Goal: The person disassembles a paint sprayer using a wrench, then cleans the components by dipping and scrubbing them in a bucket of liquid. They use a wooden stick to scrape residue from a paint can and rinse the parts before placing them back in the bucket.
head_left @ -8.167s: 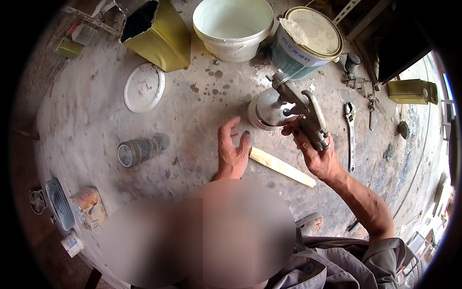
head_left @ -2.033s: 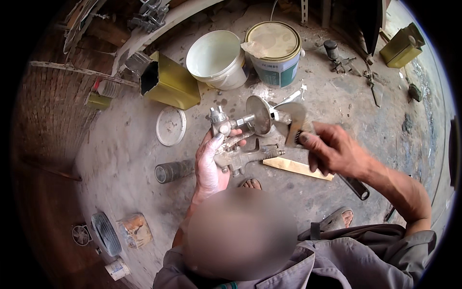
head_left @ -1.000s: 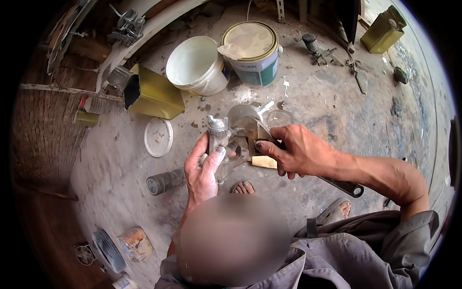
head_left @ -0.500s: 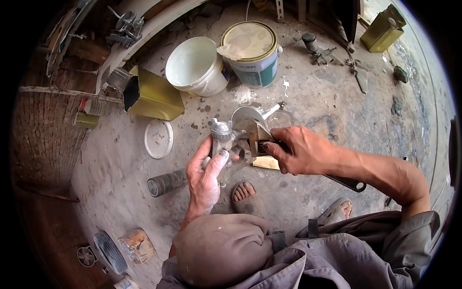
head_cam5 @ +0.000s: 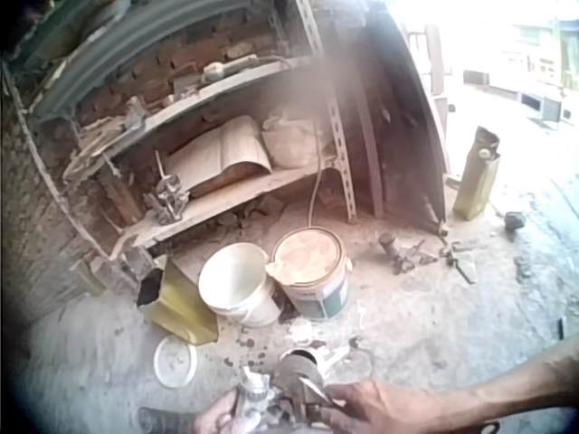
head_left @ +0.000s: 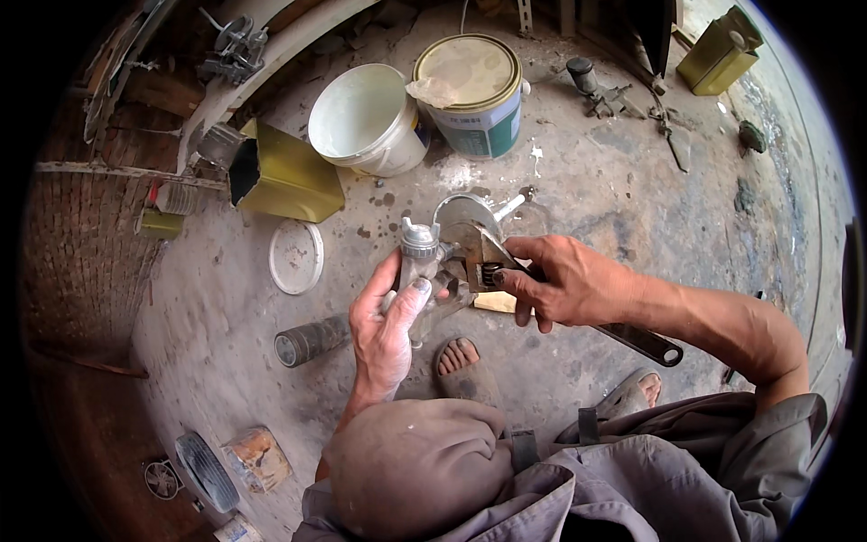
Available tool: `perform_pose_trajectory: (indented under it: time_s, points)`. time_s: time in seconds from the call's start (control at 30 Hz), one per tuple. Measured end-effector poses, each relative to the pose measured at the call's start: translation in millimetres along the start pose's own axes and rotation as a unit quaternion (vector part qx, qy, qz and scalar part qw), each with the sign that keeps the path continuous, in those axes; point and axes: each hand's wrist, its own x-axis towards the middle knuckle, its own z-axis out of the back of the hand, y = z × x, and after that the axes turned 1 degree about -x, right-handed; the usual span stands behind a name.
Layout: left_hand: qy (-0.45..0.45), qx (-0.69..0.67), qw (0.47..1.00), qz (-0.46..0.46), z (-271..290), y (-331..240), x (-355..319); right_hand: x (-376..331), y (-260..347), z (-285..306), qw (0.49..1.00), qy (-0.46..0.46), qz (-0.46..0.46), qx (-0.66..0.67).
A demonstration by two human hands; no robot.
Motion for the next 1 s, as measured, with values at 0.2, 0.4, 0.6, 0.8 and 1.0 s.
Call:
perform_pose_trajectory:
  time_s: [0.2,0.4,0.6,0.8,1.0]
  points:
    - [0.010,0.000,1.000,-0.005,0,0,0,5,-14,-3,0.987,-0.063,0.069,-0.131]
    - [0.013,0.017,1.000,-0.014,-1,-1,2,-2,-2,-5,0.991,-0.055,0.031,-0.117]
    - [0.012,0.014,1.000,-0.005,-1,-1,0,4,-17,-8,0.989,-0.056,0.057,-0.122]
    - [0.012,0.011,1.000,-0.003,1,1,-1,0,-5,-4,1.000,0.009,-0.005,-0.021]
    - [0.016,0.011,1.000,0.000,-1,1,0,-5,3,-1,0.999,0.003,-0.030,-0.034]
